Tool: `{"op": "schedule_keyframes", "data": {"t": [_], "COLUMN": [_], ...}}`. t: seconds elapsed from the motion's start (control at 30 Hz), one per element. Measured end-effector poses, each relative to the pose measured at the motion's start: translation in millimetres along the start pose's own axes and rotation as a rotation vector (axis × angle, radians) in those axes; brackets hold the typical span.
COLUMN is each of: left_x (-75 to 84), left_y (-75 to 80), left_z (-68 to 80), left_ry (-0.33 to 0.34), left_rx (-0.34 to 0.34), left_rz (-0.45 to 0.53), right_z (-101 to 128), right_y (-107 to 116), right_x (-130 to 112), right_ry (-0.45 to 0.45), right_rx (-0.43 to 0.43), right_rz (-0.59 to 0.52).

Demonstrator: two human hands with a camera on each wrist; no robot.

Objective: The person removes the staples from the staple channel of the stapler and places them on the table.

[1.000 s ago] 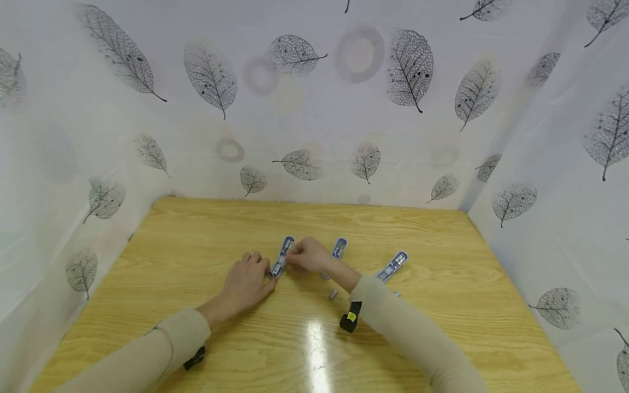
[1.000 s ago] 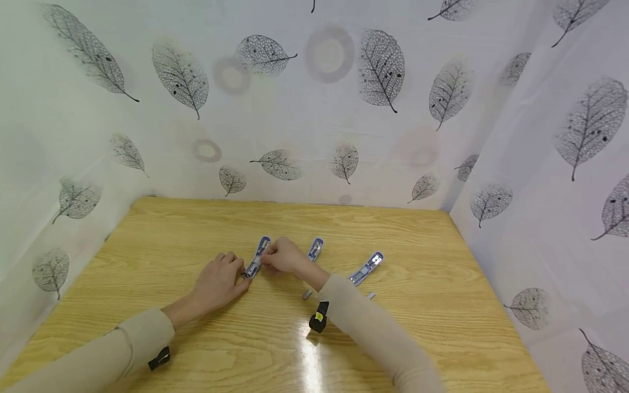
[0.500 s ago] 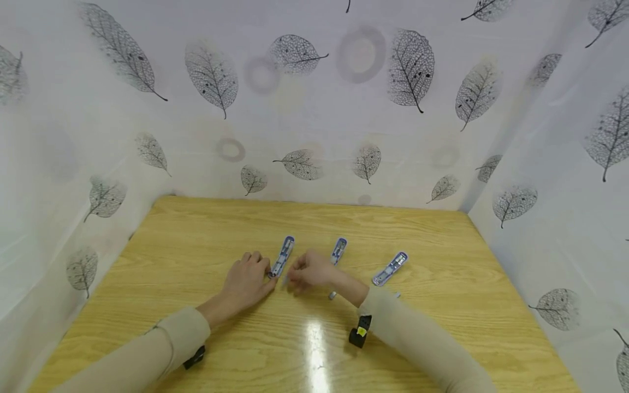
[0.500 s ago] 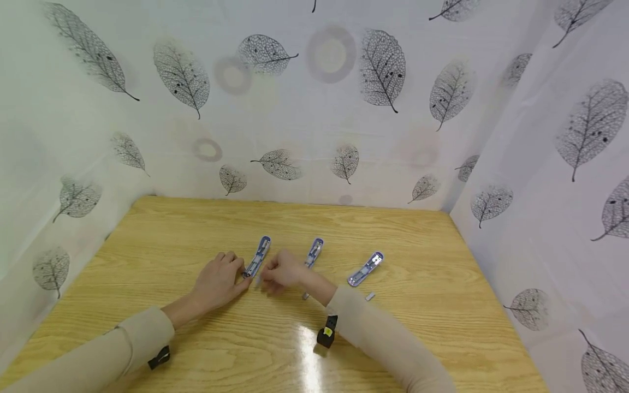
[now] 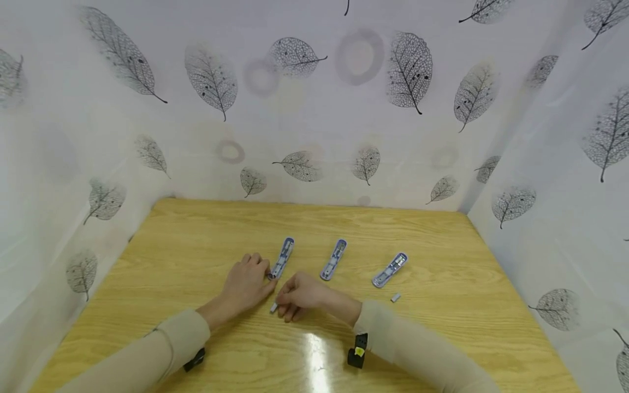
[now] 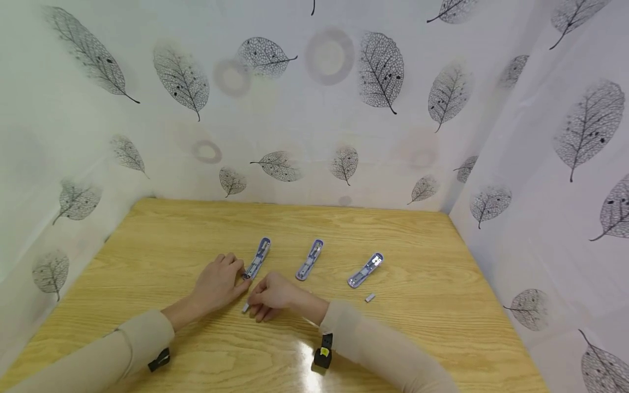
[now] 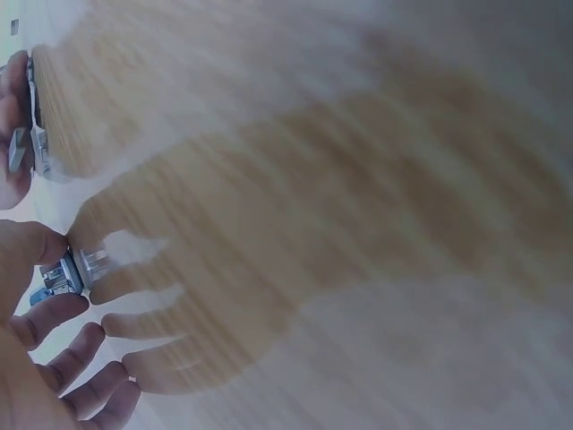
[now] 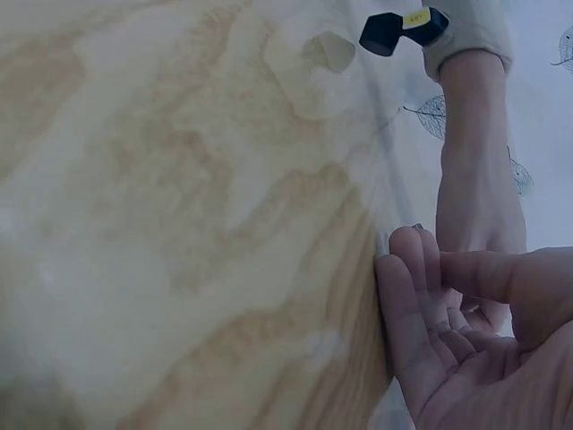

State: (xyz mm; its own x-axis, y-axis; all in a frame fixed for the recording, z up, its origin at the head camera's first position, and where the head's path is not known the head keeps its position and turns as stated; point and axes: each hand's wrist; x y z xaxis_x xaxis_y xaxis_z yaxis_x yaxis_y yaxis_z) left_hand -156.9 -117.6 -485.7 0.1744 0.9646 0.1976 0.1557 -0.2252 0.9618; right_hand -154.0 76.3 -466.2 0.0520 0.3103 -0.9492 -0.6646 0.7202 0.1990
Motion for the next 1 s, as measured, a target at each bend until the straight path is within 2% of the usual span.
{"op": "schedule_keyframes", "data": {"t": [0.23, 0.5, 0.83, 1.0], "left_x": [-0.1, -0.2, -1.1, -2.0], "left_y": [-0.9, -0.9, -1.2, -2.5], "left_z": [0.2, -1.1, -1.7, -2.0], "left_ry": [0.0, 0.002, 0.008, 0.026], "left_rx": [0.003, -0.012, -0.016, -0.032], "left_rz": [0.005, 0.008, 0.026, 0.042], "right_z": [4, 5, 18, 28], "right_y": [-11, -14, 7, 21], "right_x": [-3, 1, -5, -9], "right_ry": [-0.005, -0.013, 0.09, 0.165], "right_rx": [-0.02, 0.007, 0.02, 0.064], "right_rz": [-0.011, -0.011, -0.023, 0.07]}}
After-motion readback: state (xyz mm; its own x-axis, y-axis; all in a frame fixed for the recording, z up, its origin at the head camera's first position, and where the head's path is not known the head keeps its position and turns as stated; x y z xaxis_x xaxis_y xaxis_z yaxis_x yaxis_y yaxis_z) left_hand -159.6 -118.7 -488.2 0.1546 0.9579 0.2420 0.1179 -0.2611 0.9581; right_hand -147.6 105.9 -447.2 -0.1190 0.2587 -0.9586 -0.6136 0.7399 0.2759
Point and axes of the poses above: each hand's wrist, its own z-axis away from the middle knuckle, its own y-axis out of the back of the hand, x = y × z, and after that the axes turned 13 degrees about y, right-handed
